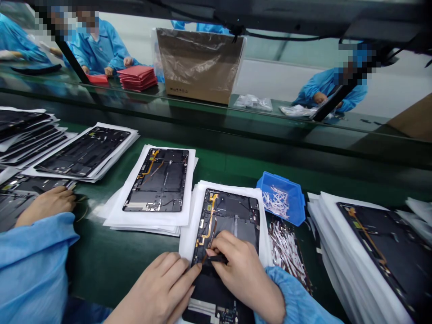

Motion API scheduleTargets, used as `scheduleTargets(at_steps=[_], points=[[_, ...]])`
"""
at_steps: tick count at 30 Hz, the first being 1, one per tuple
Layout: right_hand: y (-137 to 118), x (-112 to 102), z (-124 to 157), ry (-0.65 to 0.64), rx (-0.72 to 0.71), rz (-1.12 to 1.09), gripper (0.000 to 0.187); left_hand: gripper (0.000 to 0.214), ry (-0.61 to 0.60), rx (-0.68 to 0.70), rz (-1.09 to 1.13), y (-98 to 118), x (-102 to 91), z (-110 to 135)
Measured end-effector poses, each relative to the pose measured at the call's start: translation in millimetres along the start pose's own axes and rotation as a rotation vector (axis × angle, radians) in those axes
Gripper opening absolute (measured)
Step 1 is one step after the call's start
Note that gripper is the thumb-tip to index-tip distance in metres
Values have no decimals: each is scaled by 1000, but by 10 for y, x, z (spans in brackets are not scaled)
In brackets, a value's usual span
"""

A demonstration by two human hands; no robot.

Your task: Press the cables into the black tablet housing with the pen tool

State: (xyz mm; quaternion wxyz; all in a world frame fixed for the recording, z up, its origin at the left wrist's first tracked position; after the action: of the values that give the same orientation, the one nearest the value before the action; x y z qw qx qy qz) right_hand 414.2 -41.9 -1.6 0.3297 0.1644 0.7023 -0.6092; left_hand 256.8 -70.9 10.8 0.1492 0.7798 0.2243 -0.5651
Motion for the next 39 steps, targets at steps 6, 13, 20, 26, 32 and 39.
scheduleTargets(at_steps=[6, 13, 20, 26, 32, 39], points=[[-16, 6, 10, -13, -13, 25, 11, 41, -4, -7, 13, 3, 17, 8], [-37, 20, 25, -17, -32, 102, 11, 40, 12, -9, 14, 1, 7, 6], [-41, 33, 33, -28, -43, 151, 11, 41, 1, -6, 17, 6, 29, 5], [-61, 33, 43, -48, -23, 245, 11, 39, 2, -14, 7, 3, 21, 10], [21, -161, -96, 57, 105, -105, 25, 34, 37, -7, -2, -5, -15, 0], [185, -477, -323, 247, 100, -251, 11, 31, 154, 17, -92, -25, -86, -65]])
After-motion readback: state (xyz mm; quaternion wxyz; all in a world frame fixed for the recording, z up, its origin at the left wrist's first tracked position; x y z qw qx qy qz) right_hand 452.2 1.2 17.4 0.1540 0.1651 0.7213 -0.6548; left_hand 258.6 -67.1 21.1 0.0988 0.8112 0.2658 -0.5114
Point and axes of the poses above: each hand's wrist, its own z-axis away from the middle knuckle, its own x-axis out of the palm, y = z × x, the point moved 6 cm from there along -z, towards the middle knuckle, and after that the axes turned 12 degrees about -z, right-handed, at the moved point
